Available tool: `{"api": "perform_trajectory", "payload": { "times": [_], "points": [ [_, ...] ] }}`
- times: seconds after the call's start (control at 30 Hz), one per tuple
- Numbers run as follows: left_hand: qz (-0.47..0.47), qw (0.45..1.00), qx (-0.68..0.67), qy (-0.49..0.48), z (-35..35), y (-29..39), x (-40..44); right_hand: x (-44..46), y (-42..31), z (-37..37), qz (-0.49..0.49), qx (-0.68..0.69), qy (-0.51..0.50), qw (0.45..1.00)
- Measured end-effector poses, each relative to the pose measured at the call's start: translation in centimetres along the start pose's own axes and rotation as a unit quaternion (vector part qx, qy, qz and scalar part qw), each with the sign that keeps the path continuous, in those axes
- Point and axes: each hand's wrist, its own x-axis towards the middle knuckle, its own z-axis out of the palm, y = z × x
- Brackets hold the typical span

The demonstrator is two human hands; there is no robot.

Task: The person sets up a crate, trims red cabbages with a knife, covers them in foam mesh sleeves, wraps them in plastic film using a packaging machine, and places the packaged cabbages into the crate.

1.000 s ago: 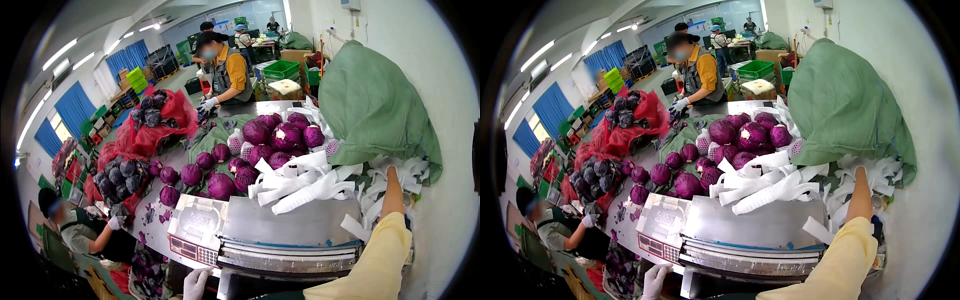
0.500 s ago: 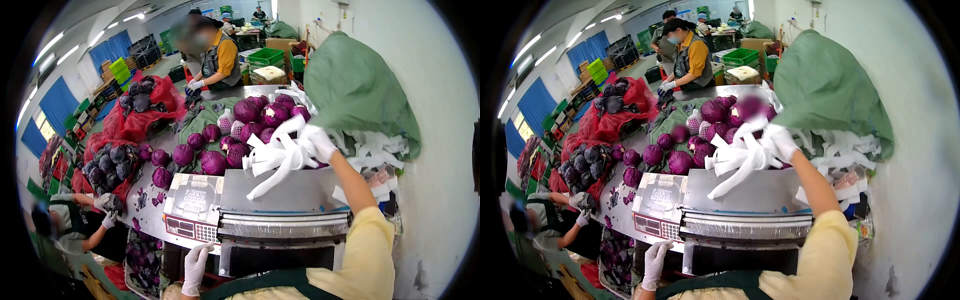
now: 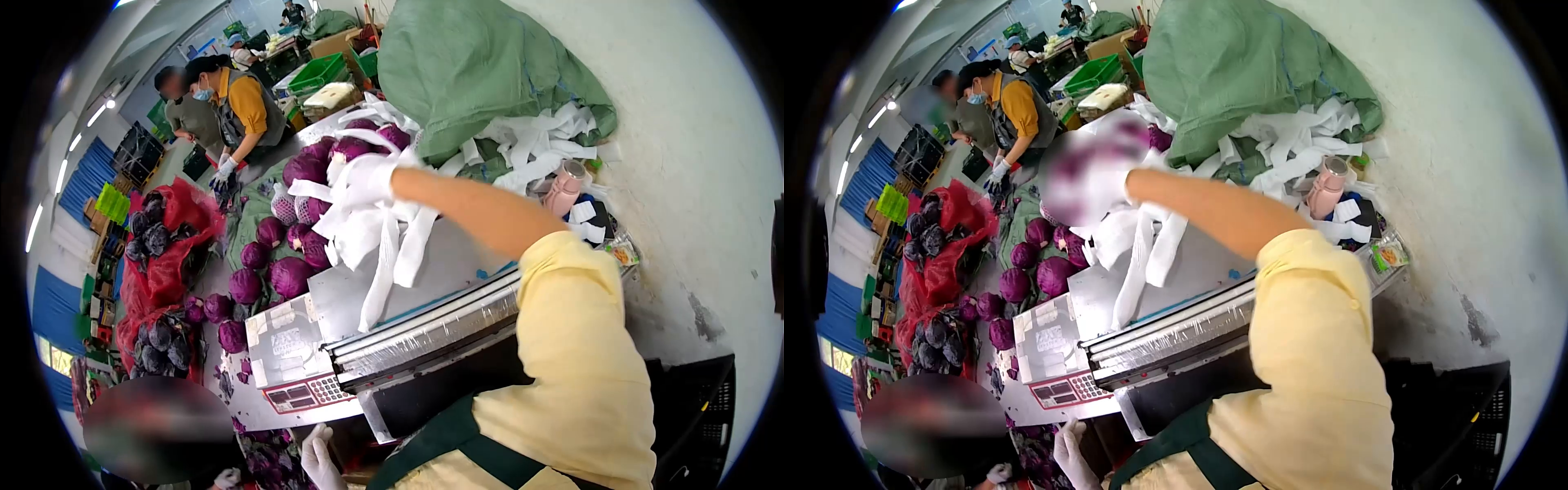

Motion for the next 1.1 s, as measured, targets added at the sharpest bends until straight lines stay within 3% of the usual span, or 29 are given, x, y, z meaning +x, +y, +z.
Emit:
{"api": "perform_trajectory", "payload": {
  "times": [0.07,0.13,0.17,0.2,0.23,0.27,0.33,0.4,0.47,0.53,0.63,0.73,0.77,0.83,0.9,0.93,1.0,1.1],
  "points": [
    [0.046,0.998,0.021,-0.029,0.4,0.4,2.1,-3.8,2.5,-2.5,-0.036,-0.034,-0.012,0.999],
    [0.092,0.99,0.074,-0.073,2.8,5.3,4.0,-9.6,6.5,-3.3,-0.167,-0.122,-0.058,0.977],
    [0.099,0.986,0.089,-0.099,3.9,6.4,5.2,-10.0,5.2,-5.3,0.225,-0.056,-0.253,0.939],
    [0.106,0.981,0.103,-0.127,4.8,7.4,6.5,-12.2,4.4,-6.1,0.307,0.027,-0.194,0.931],
    [0.173,0.963,0.134,-0.157,6.2,8.2,8.2,-14.9,4.2,-6.4,0.385,0.108,-0.131,0.907],
    [0.239,0.939,0.163,-0.187,7.9,9.0,9.8,-16.8,6.1,-5.4,0.431,0.161,-0.136,0.877],
    [0.348,0.88,0.247,-0.207,12.0,11.1,12.0,-20.1,5.6,-5.7,0.433,0.106,-0.192,0.875],
    [0.409,0.828,0.288,-0.254,15.7,10.7,14.5,-24.0,6.4,-3.2,0.39,0.161,-0.139,0.896],
    [0.494,0.742,0.376,-0.254,19.5,10.6,16.4,-27.3,7.5,-0.6,0.356,0.209,-0.113,0.904],
    [0.507,0.708,0.404,-0.28,22.4,10.3,18.2,-29.1,7.4,0.1,0.303,0.103,-0.066,0.945],
    [0.569,0.604,0.457,-0.321,25.6,9.9,21.2,-30.2,7.6,0.8,0.34,0.068,-0.072,0.935],
    [0.619,0.593,0.442,-0.264,28.4,6.9,27.9,-30.4,8.6,2.2,0.36,0.036,-0.089,0.928],
    [0.648,0.51,0.525,-0.213,29.0,6.7,30.3,-30.4,9.3,3.0,0.352,0.009,-0.086,0.932],
    [0.573,0.594,0.535,-0.18,29.3,8.9,31.5,-30.1,11.1,5.3,0.343,-0.016,-0.082,0.935],
    [0.509,0.679,0.507,-0.152,28.9,9.0,33.6,-29.2,13.6,7.6,0.301,-0.119,0.006,0.946],
    [0.508,0.678,0.511,-0.149,28.7,9.6,33.4,-28.7,15.2,8.7,0.299,-0.117,0.009,0.947],
    [0.456,0.747,0.43,-0.221,28.2,10.6,32.7,-27.7,18.0,9.9,0.432,-0.003,-0.033,0.901],
    [0.509,0.708,0.425,-0.243,26.9,10.7,30.1,-24.9,17.0,6.7,0.464,-0.071,-0.019,0.883]
  ]
}}
